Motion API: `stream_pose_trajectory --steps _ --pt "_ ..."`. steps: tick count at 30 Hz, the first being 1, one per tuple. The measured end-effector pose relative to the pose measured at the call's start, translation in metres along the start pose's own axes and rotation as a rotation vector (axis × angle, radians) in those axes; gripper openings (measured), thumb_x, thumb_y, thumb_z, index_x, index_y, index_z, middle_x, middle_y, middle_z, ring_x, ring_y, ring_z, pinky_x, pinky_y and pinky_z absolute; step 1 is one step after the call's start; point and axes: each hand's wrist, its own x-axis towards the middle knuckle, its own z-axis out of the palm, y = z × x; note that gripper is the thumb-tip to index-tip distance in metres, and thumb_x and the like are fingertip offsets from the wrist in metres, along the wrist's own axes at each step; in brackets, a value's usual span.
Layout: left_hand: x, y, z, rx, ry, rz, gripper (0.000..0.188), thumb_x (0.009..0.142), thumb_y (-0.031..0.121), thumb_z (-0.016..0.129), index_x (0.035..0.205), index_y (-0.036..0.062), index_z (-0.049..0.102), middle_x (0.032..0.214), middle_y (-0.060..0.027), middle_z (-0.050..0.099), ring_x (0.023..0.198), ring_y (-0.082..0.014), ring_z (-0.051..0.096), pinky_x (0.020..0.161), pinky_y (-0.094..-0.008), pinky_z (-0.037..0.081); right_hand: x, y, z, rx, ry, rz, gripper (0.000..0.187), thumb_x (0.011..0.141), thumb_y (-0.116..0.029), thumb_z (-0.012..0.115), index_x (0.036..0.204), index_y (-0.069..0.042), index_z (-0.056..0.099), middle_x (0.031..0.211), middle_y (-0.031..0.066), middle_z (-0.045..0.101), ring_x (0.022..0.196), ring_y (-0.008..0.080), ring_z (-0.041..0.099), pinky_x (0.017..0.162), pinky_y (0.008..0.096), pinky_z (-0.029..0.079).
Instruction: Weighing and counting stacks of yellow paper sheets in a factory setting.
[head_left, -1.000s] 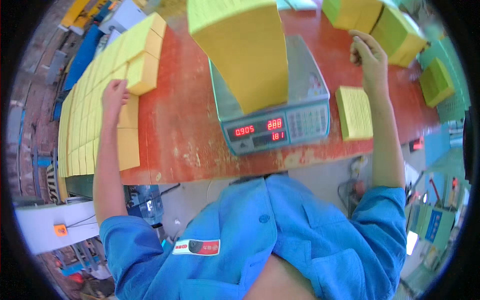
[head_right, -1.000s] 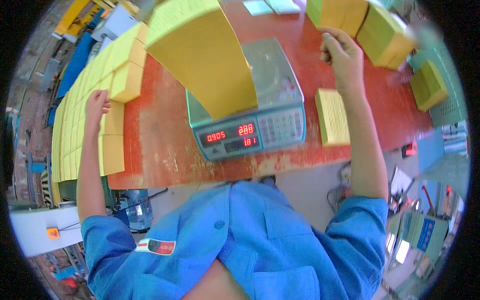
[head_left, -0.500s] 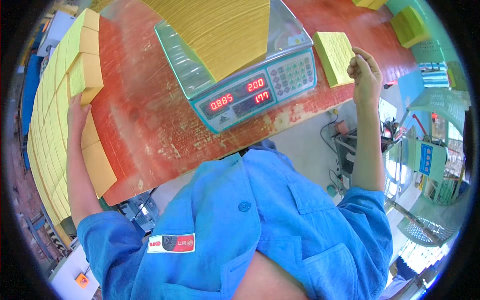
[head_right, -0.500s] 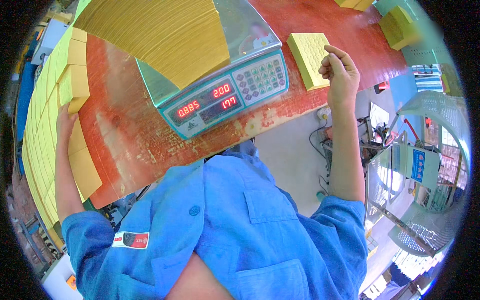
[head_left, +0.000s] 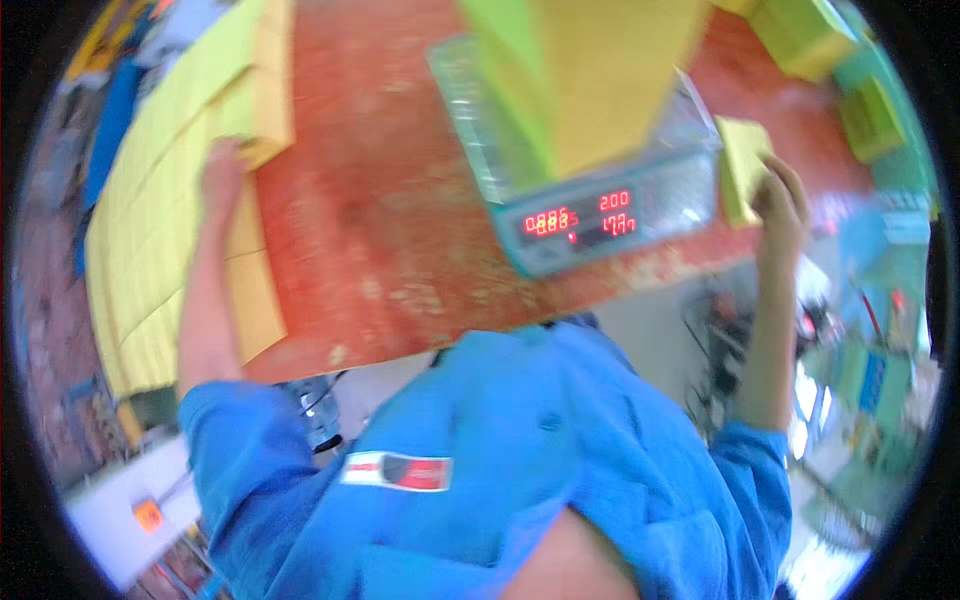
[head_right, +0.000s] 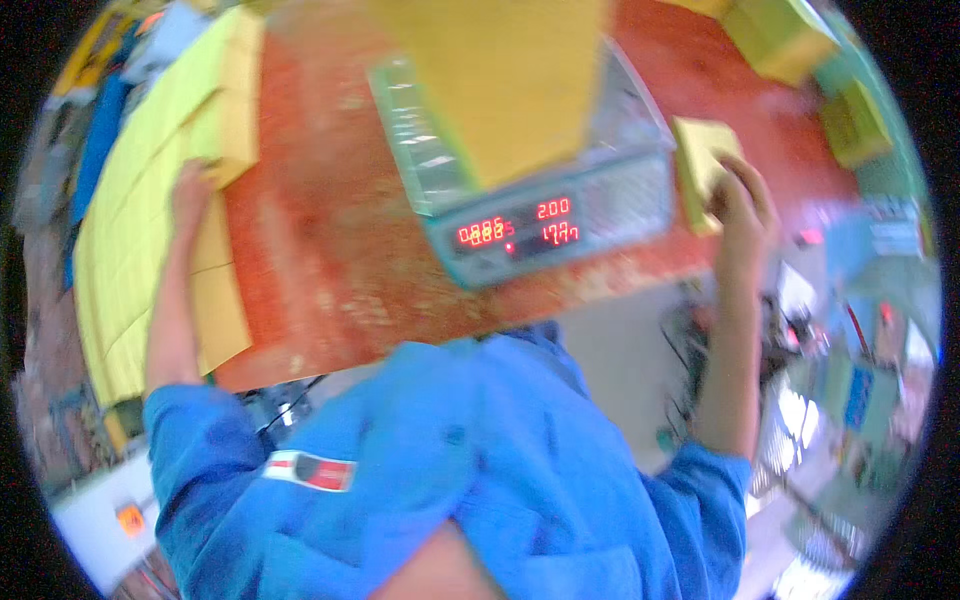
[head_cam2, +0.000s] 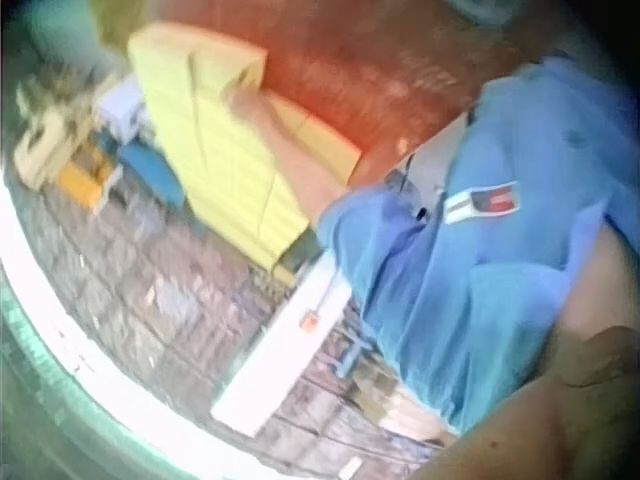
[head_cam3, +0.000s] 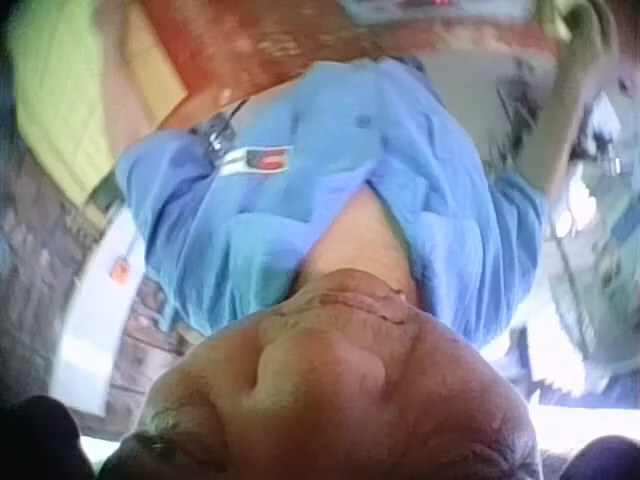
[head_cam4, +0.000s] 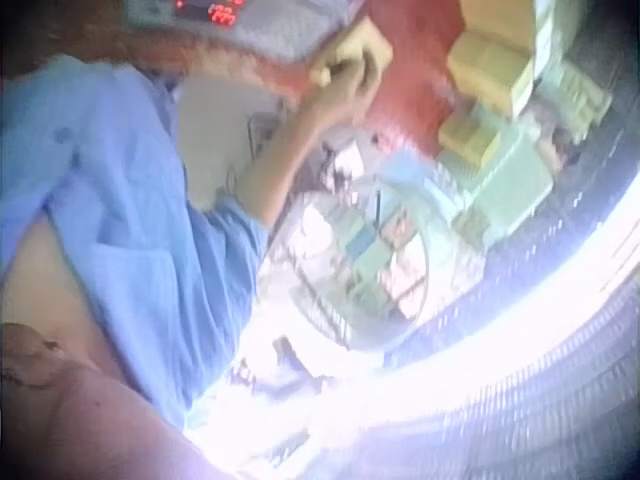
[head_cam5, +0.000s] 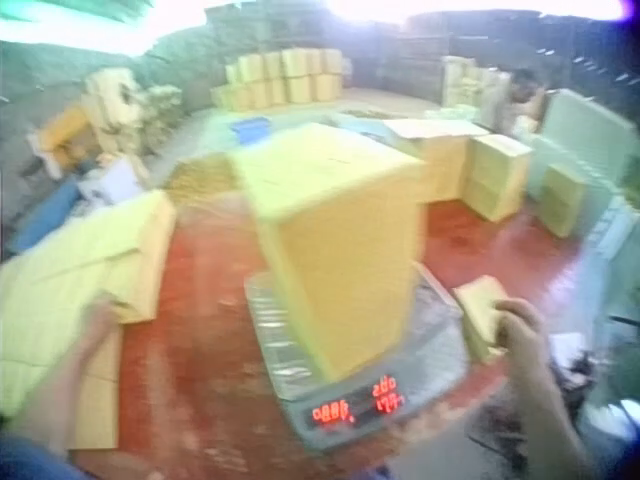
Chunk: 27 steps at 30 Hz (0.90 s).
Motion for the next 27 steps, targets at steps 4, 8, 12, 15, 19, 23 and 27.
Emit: stream_pose_trajectory --steps 4,8,12,15,19,23,27 --pt "0.032 0.064 -0.014 -0.01 0.023 0.014 0.016 0.081 0.014 0.069 0.092 0.0069 0.059 0.093 -0.0109 0.06 0.09 -0.0318 0.061 0.076 -0.0428 0.051 -0.008 0.014 -0.016 0.106 -0.039 -0.015 0.023 0.096 -0.007 0.055 0.115 0.001 0.064 0.079 0.0002 0.055 0.066 0.0069 0.049 0.06 0.021 0.04" --pt "0.023 0.051 -0.03 -0.008 0.018 0.009 0.012 0.083 0.013 0.067 0.087 0.0048 0.058 0.088 -0.0115 0.059 0.088 -0.0317 0.061 0.073 -0.0433 0.051 -0.014 0.007 -0.004 0.194 -0.14 -0.007 0.023 0.098 -0.006 0.052 0.117 0.001 0.063 0.08 0.0004 0.053 0.068 0.0071 0.048 0.06 0.0207 0.039" --pt "0.029 0.043 -0.027 -0.005 0.028 0.031 0.01 0.084 0.012 0.066 0.087 0.0048 0.059 0.086 -0.012 0.059 0.087 -0.0318 0.06 0.073 -0.0431 0.05 -0.021 -0.002 0.007 0.21 -0.153 -0.02 0.023 0.099 -0.006 0.05 0.117 0.001 0.063 0.082 0.001 0.053 0.069 0.0072 0.048 0.061 0.0207 0.039" --pt "0.033 0.035 -0.022 -0.047 0.055 0.062 0.009 0.086 0.013 0.063 0.084 0.0047 0.059 0.085 -0.0121 0.059 0.085 -0.0322 0.061 0.072 -0.0435 0.051 -0.028 -0.011 0.014 0.205 -0.159 -0.032 0.023 0.099 -0.006 0.05 0.117 0.001 0.063 0.082 0.0011 0.053 0.069 0.0073 0.048 0.061 0.0205 0.039" --pt "0.039 0.027 -0.017 -0.038 0.03 0.073 0.009 0.088 0.013 0.059 0.083 0.0048 0.06 0.083 -0.0125 0.059 0.08 -0.0331 0.062 0.069 -0.0442 0.051 -0.041 -0.026 0.026 0.189 -0.149 -0.043 0.023 0.099 -0.004 0.049 0.116 0.001 0.063 0.081 0.0008 0.053 0.069 0.0069 0.048 0.06 0.0202 0.038" --pt "0.034 0.033 -0.02 -0.006 0.059 0.022 0.007 0.087 0.012 0.058 0.086 0.0056 0.063 0.086 -0.0116 0.062 0.081 -0.0323 0.063 0.069 -0.043 0.051 -0.065 -0.052 0.046 0.177 -0.203 -0.064 0.022 0.096 -0.002 0.049 0.113 0.002 0.063 0.076 0.0013 0.053 0.066 0.007 0.049 0.059 0.0205 0.039" --pt "0.021 0.048 -0.044 -0.042 0.158 -0.044 0.007 0.086 0.011 0.059 0.086 0.0063 0.064 0.092 -0.0083 0.064 0.084 -0.0307 0.063 0.071 -0.0419 0.052 -0.11 -0.085 0.089 0.135 -0.438 0.054 0.02 0.094 -0.002 0.051 0.109 0.001 0.063 0.073 0.0031 0.056 0.07 0.0082 0.055 0.062 0.0204 0.044"
